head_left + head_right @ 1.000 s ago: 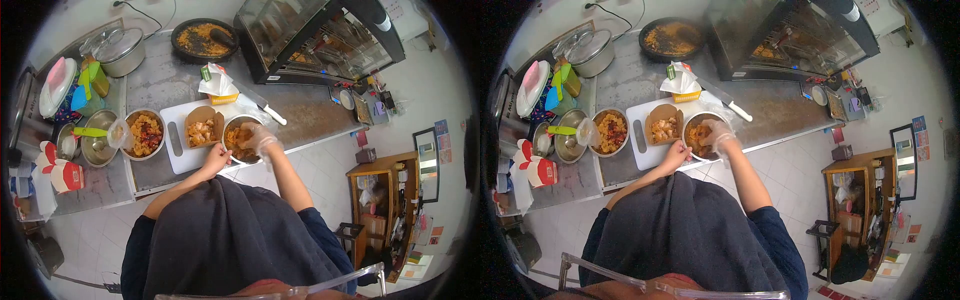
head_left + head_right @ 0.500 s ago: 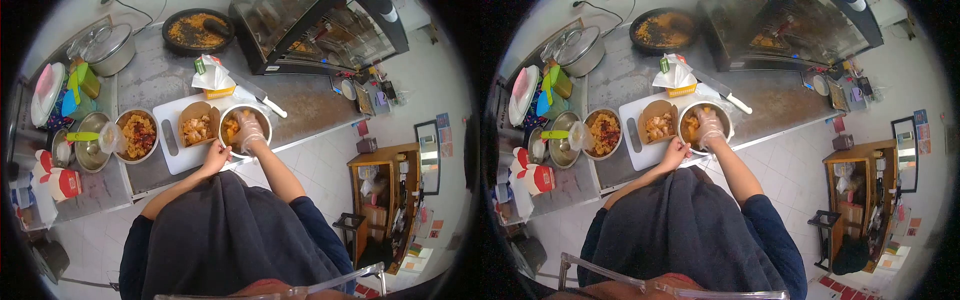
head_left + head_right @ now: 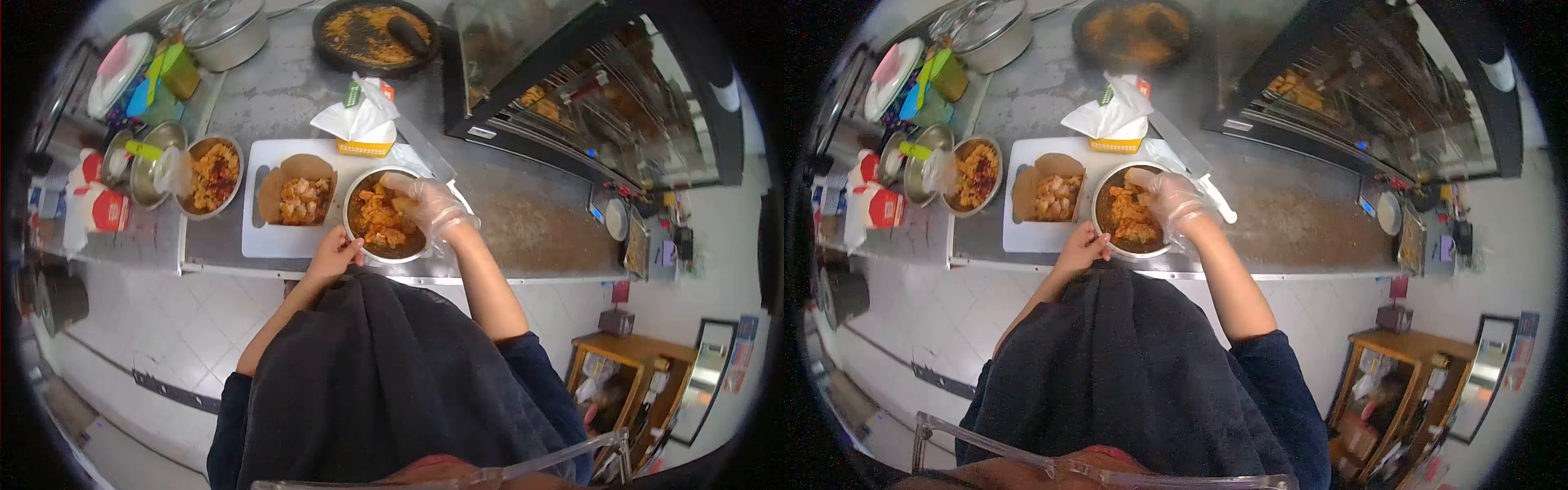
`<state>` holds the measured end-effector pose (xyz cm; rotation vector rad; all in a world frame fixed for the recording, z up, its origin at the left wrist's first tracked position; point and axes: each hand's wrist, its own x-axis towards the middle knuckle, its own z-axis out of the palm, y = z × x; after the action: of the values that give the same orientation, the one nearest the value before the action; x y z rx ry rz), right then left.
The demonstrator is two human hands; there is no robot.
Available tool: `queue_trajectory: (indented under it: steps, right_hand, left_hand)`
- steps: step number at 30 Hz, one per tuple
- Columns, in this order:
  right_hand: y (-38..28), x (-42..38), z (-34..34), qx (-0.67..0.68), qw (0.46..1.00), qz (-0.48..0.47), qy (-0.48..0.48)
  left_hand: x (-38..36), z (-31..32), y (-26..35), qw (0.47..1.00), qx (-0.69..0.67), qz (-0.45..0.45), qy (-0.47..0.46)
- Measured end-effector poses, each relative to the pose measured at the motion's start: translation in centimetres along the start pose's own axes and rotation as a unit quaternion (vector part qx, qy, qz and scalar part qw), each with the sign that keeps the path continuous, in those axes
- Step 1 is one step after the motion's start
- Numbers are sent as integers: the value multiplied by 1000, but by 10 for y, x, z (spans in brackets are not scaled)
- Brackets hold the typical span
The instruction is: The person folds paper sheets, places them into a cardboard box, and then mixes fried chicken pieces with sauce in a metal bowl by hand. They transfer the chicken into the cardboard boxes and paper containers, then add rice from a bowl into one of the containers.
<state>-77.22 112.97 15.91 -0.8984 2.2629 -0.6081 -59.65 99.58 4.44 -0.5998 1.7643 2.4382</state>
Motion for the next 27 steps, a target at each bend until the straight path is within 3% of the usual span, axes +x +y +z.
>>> queue_trajectory:
  steps: [1, 3, 5, 7, 9, 11, 13, 15, 17, 19, 23, 27]
  right_hand:
    - [1, 6, 7, -1, 1000, -13, -13]
    - [-8, 15, 27, -234, 972, 11, -20]
    - [-4, 25, 53, -228, 973, -17, -12]
    - [-6, 34, 60, -202, 978, 18, -48]
    - [15, 46, 71, -187, 982, -28, -5]
    - [9, 38, 47, -235, 970, -44, -51]
    - [11, 34, 33, -231, 971, -42, -36]
    - [12, 31, 18, -154, 985, -76, -34]
    - [13, 28, 7, -168, 979, -103, -43]
    - [5, 22, -4, -164, 966, -188, -66]
    - [-20, 4, -27, -152, 963, -173, -137]
    - [-19, 15, -31, -209, 940, -33, -268]
  left_hand:
    - [-3, 4, 0, 1000, -3, 1, 18]
    - [-9, 10, 0, 999, -10, 12, 35]
    - [-11, 15, 5, 998, 3, 17, 54]
    - [-12, 17, 5, 997, 15, 25, 68]
    - [-10, 15, -4, 997, 29, 21, 65]
    - [-11, 19, -4, 996, 32, 23, 80]
    - [-10, 22, -8, 995, 28, 22, 90]
    - [-10, 20, -14, 994, 41, 19, 100]
    - [-10, 20, -10, 994, 34, 27, 97]
    - [-8, 18, -4, 994, 28, 37, 94]
    - [-5, 10, 8, 995, 49, 27, 82]
    - [4, 1, 1, 997, 51, 35, 52]
